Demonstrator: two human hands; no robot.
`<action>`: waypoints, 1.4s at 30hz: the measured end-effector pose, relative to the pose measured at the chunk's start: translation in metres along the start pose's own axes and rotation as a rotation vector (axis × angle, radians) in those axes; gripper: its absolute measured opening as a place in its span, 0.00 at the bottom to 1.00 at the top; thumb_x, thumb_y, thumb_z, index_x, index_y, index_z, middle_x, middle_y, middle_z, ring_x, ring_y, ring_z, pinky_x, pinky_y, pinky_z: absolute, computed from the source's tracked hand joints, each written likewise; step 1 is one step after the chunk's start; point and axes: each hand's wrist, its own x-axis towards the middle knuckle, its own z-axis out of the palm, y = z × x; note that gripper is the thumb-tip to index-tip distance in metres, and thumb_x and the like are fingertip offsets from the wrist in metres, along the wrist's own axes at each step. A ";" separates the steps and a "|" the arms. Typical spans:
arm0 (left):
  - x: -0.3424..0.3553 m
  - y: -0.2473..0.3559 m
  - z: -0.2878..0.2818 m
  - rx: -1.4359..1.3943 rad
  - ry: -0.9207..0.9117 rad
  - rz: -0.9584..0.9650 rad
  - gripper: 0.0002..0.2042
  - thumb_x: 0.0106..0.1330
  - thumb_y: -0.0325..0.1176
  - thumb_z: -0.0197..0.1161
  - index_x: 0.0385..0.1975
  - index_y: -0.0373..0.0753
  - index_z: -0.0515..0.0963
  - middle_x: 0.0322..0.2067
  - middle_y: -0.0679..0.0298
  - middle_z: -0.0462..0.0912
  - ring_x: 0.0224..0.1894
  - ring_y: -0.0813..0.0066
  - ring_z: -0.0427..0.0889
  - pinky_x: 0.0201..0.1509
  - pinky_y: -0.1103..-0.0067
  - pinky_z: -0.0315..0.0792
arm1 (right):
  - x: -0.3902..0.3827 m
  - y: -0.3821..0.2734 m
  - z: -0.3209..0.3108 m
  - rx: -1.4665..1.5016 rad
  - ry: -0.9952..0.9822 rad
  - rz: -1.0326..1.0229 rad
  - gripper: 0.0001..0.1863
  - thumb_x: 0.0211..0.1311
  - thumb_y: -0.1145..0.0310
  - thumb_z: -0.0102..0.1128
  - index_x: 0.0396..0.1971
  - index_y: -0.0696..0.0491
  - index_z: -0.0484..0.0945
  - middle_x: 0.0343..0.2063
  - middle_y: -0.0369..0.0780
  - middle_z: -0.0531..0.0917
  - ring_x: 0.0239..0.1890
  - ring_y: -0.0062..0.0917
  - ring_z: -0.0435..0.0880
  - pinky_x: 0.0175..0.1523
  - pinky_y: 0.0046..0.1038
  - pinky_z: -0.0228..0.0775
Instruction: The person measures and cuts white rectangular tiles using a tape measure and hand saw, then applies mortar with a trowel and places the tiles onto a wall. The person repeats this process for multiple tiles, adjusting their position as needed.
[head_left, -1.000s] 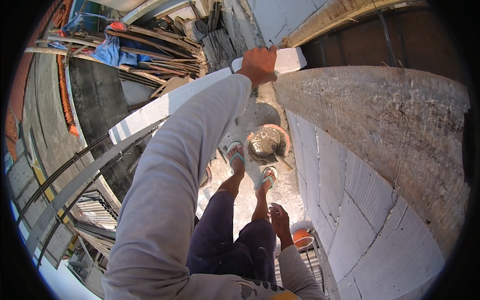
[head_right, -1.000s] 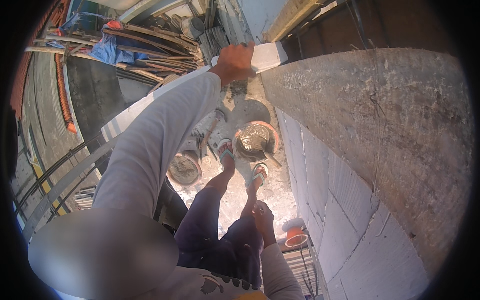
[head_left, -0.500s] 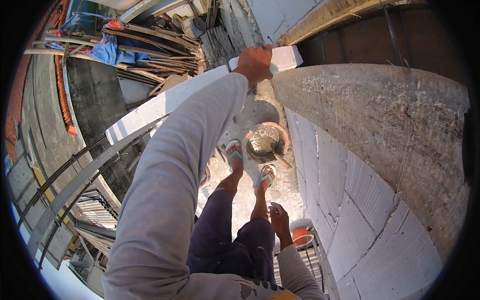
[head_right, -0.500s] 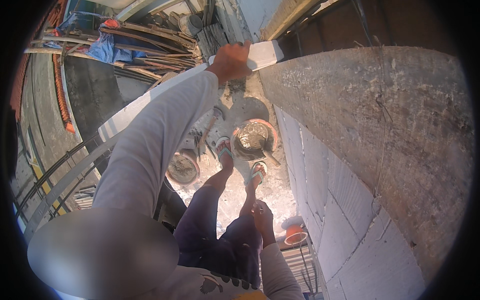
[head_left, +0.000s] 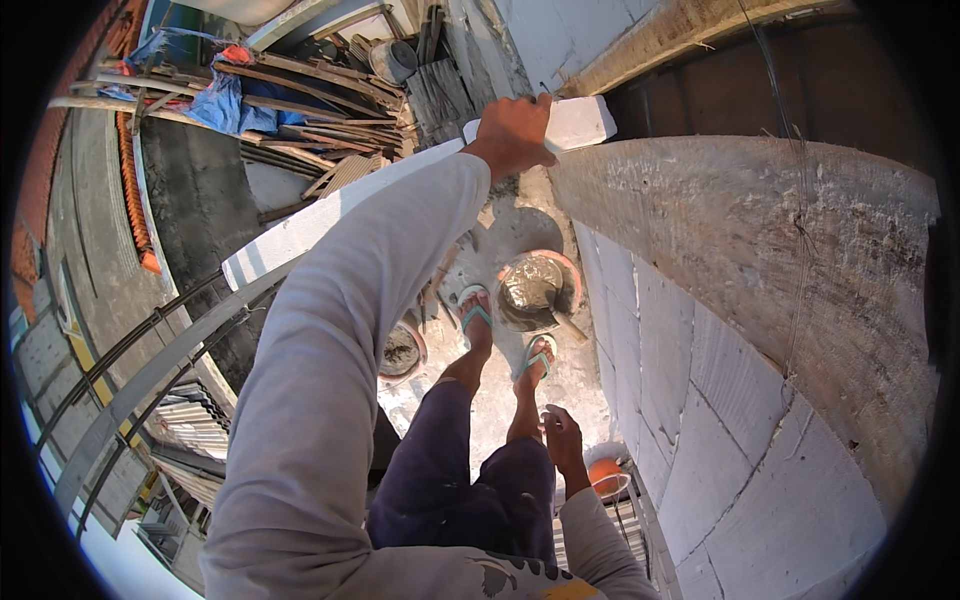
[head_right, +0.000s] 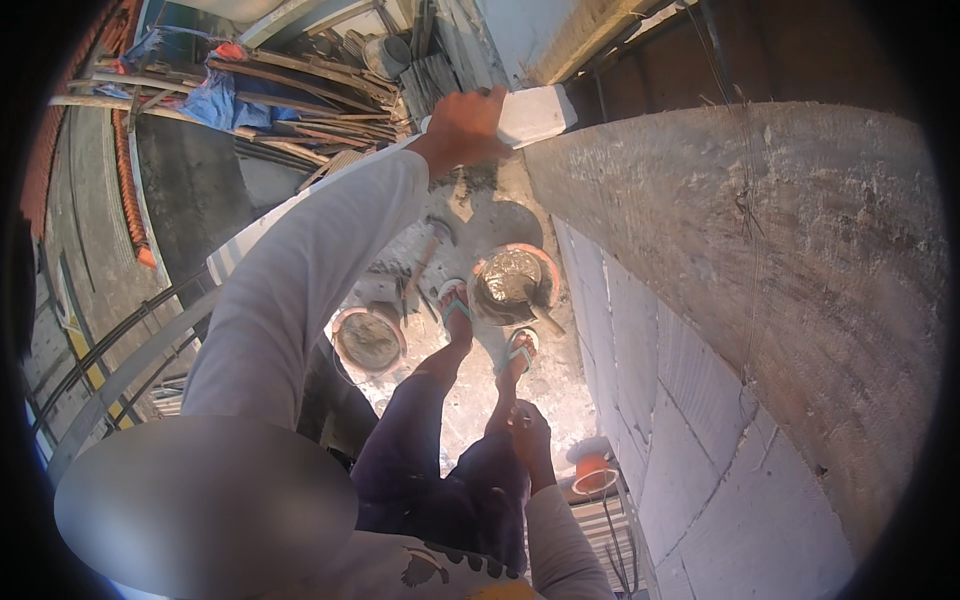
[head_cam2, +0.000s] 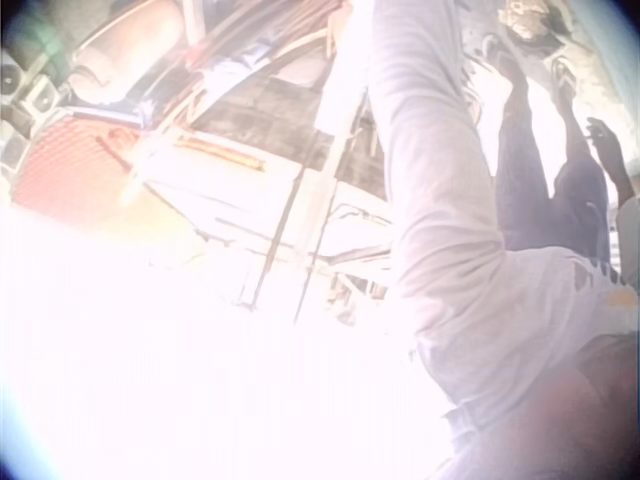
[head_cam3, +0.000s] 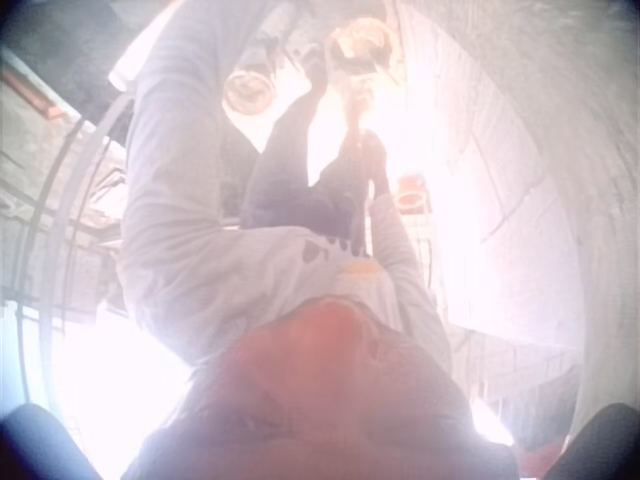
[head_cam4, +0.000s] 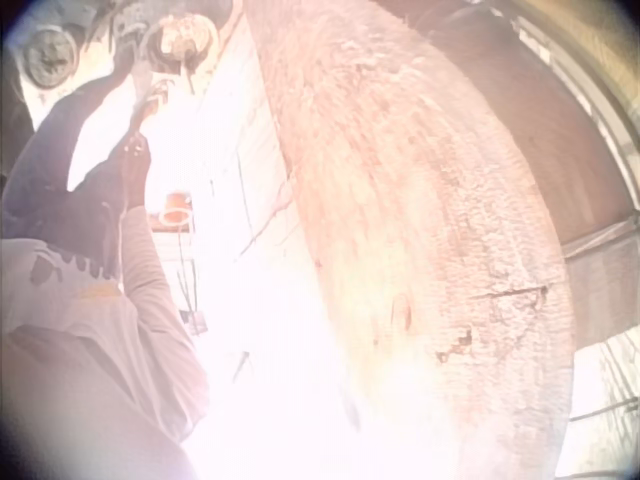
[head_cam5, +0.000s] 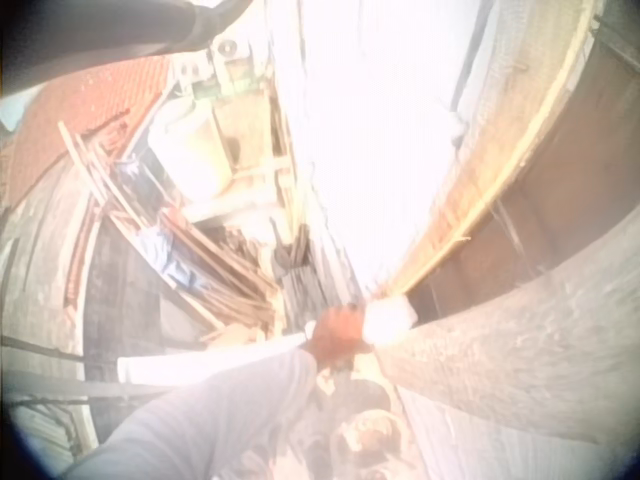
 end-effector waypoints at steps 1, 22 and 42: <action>-0.002 0.002 -0.007 -0.004 -0.011 -0.004 0.45 0.46 0.51 0.81 0.61 0.31 0.71 0.43 0.50 0.87 0.45 0.52 0.88 0.50 0.64 0.82 | -0.001 -0.002 0.000 0.008 -0.001 -0.005 0.21 0.74 0.64 0.53 0.58 0.62 0.77 0.44 0.48 0.88 0.43 0.30 0.90 0.51 0.31 0.79; -0.073 0.042 -0.148 -0.050 0.180 0.134 0.40 0.50 0.51 0.79 0.56 0.29 0.72 0.41 0.48 0.86 0.42 0.49 0.88 0.48 0.63 0.82 | 0.008 0.001 -0.026 -0.107 0.059 -0.253 0.20 0.73 0.65 0.54 0.58 0.61 0.78 0.46 0.50 0.87 0.42 0.32 0.90 0.49 0.31 0.80; -0.363 0.060 -0.127 -0.886 0.642 -0.556 0.35 0.57 0.45 0.79 0.56 0.26 0.71 0.44 0.46 0.85 0.42 0.63 0.88 0.48 0.68 0.83 | 0.205 0.038 -0.035 -0.729 0.165 -0.580 0.20 0.68 0.63 0.59 0.55 0.57 0.79 0.48 0.55 0.83 0.52 0.49 0.83 0.59 0.45 0.74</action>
